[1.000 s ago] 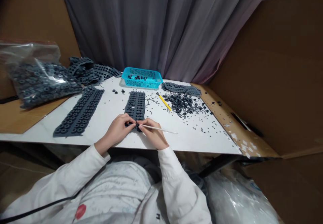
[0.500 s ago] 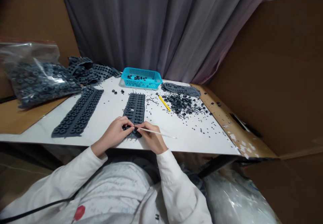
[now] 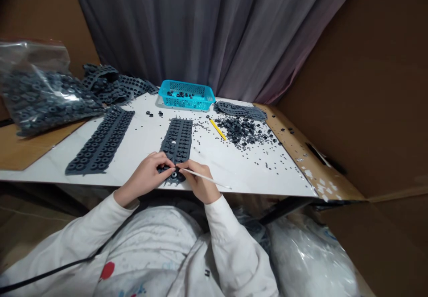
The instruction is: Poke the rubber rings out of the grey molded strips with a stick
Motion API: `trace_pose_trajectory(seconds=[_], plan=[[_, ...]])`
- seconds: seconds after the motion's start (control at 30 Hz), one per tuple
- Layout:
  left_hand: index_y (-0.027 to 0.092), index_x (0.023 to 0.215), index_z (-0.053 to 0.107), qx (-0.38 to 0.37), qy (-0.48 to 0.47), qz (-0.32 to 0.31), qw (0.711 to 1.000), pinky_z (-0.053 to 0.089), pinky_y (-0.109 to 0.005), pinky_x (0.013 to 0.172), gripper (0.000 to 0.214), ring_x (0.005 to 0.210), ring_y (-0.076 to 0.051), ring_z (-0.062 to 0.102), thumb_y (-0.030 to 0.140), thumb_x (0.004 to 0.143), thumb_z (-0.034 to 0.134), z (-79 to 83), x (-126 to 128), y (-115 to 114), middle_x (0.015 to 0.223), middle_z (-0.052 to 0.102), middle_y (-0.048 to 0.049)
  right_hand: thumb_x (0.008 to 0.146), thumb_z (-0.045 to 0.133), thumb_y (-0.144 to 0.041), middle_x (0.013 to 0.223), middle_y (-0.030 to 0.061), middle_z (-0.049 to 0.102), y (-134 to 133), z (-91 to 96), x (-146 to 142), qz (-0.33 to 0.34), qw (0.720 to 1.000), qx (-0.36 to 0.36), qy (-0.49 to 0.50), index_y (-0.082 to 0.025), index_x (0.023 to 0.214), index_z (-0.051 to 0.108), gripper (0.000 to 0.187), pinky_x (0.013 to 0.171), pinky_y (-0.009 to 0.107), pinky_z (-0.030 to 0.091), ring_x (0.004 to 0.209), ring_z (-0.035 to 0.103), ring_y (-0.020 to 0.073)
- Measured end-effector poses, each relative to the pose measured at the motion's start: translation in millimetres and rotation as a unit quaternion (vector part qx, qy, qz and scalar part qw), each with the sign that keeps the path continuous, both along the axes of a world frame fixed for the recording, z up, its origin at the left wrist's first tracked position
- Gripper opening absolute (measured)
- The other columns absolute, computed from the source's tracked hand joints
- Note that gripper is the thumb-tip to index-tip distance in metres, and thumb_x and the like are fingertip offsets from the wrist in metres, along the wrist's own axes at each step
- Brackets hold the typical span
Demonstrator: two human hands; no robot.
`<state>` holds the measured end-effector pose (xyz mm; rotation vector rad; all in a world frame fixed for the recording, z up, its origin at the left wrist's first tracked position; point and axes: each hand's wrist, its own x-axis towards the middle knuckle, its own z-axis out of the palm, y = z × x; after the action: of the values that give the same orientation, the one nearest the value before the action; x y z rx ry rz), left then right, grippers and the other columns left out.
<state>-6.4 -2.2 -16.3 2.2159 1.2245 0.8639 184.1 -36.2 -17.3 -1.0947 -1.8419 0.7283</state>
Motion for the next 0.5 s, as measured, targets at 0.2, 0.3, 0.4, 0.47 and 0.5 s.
trace_pose_trajectory(seconds=[0.2, 0.3, 0.4, 0.47, 0.5], plan=[[0.022, 0.077, 0.069, 0.003, -0.004, -0.003, 1.0, 0.042, -0.031, 0.073, 0.008, 0.082, -0.02, 0.056, 0.023, 0.079, 0.062, 1.7, -0.4, -1.0, 0.077, 0.06, -0.0012, 0.091, 0.054, -0.032, 0.1, 0.0068, 0.073, 0.8, -2.5, -0.3, -0.019, 0.999, 0.008, 0.031, -0.021, 0.092, 0.065, 0.015, 0.08, 0.029, 0.053, 0.091, 0.069, 0.0203], [0.022, 0.08, 0.07, 0.006, -0.006, -0.004, 1.0, 0.043, -0.031, 0.074, 0.008, 0.084, -0.021, 0.056, 0.025, 0.079, 0.063, 0.8, -1.3, -0.3, 0.078, 0.061, -0.0018, 0.089, 0.057, -0.035, 0.099, 0.0073, 0.073, 1.1, -2.4, 0.7, -0.047, 0.995, -0.03, 0.081, -0.02, 0.092, 0.065, 0.017, 0.079, 0.031, 0.053, 0.089, 0.069, 0.021], [0.022, 0.084, 0.071, 0.006, -0.004, -0.005, 1.0, 0.043, -0.032, 0.075, 0.01, 0.085, -0.021, 0.056, 0.026, 0.079, 0.064, 0.1, -2.4, 0.4, 0.08, 0.061, -0.0021, 0.088, 0.059, -0.038, 0.101, 0.0082, 0.072, 1.6, -3.1, 2.6, -0.088, 0.987, -0.06, 0.118, -0.019, 0.094, 0.065, 0.02, 0.08, 0.033, 0.053, 0.089, 0.069, 0.0213], [0.022, 0.086, 0.072, 0.004, -0.003, -0.007, 1.0, 0.043, -0.032, 0.075, 0.011, 0.085, -0.021, 0.055, 0.027, 0.079, 0.064, 0.3, -2.8, 0.6, 0.08, 0.06, -0.0021, 0.087, 0.06, -0.038, 0.102, 0.0085, 0.072, 1.8, -3.4, 3.4, -0.097, 0.984, -0.06, 0.135, -0.019, 0.092, 0.065, 0.02, 0.083, 0.034, 0.053, 0.093, 0.068, 0.0218], [0.022, 0.087, 0.072, 0.003, -0.003, -0.009, 1.0, 0.043, -0.032, 0.075, 0.012, 0.085, -0.021, 0.055, 0.027, 0.079, 0.065, 0.5, -2.9, 0.5, 0.08, 0.06, -0.002, 0.087, 0.06, -0.037, 0.102, 0.0085, 0.072, 1.7, -3.2, 3.5, -0.092, 0.984, -0.059, 0.14, -0.019, 0.091, 0.065, 0.02, 0.085, 0.035, 0.052, 0.096, 0.067, 0.0221]])
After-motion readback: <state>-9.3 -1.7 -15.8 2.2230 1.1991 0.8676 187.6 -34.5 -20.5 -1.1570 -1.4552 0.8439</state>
